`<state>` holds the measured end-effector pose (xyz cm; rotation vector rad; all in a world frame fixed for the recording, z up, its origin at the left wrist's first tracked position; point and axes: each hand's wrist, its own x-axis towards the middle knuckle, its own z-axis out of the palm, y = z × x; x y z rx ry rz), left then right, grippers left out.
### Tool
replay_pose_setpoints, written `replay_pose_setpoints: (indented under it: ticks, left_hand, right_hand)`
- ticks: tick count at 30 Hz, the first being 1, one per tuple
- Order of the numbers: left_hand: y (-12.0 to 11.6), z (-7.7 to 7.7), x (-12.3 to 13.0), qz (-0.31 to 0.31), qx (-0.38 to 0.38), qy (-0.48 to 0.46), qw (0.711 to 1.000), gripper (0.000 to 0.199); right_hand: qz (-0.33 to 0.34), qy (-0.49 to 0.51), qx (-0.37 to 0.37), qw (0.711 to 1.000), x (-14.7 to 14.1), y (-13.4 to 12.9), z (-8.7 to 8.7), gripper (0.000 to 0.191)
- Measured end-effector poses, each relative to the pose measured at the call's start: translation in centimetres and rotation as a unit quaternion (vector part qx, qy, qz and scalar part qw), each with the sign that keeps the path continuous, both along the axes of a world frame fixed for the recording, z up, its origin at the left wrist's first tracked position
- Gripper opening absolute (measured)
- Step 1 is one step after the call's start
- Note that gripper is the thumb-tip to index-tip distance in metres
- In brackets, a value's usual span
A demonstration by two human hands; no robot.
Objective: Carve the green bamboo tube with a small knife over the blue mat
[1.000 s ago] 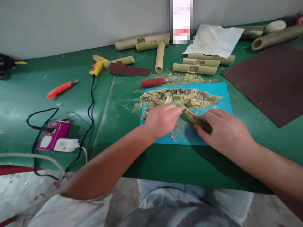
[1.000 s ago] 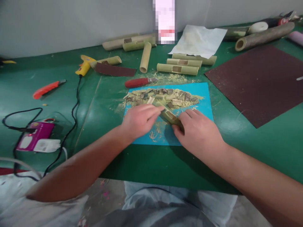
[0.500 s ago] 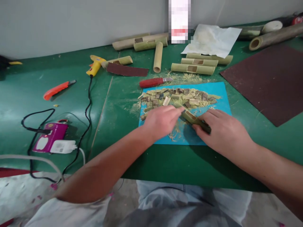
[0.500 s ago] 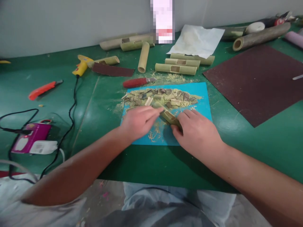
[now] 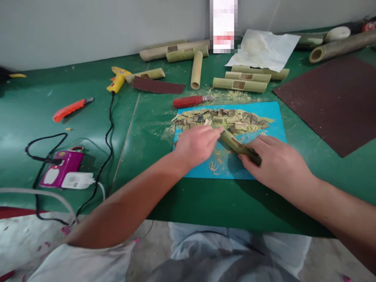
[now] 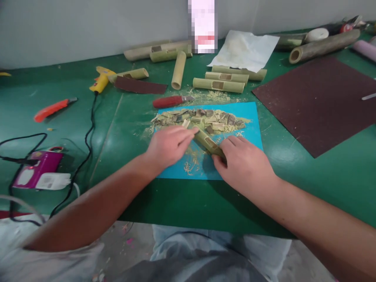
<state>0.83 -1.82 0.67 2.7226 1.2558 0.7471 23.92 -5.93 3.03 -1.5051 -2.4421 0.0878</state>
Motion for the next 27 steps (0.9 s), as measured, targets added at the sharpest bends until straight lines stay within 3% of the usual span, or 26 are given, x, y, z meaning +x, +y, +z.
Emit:
replay_pose_setpoints:
  ticks: [11, 22, 27]
  left_hand:
    - [0.1, 0.2, -0.1, -0.012, -0.042, -0.039, 0.998, 0.033]
    - [0.3, 0.1, -1.0, 0.018, -0.012, -0.026, 0.999, 0.034]
    - [0.6, 0.0, -0.6, 0.017, -0.022, -0.023, 0.999, 0.035]
  right_hand:
    - [0.009, -0.036, 0.059, 0.998, -0.2, -0.1, -0.2, 0.022]
    - [-0.007, -0.016, 0.030, 0.999, 0.4, 0.9, -0.9, 0.026]
    - [0.038, -0.033, 0.038, 0.998, 0.0, 0.9, -0.5, 0.021]
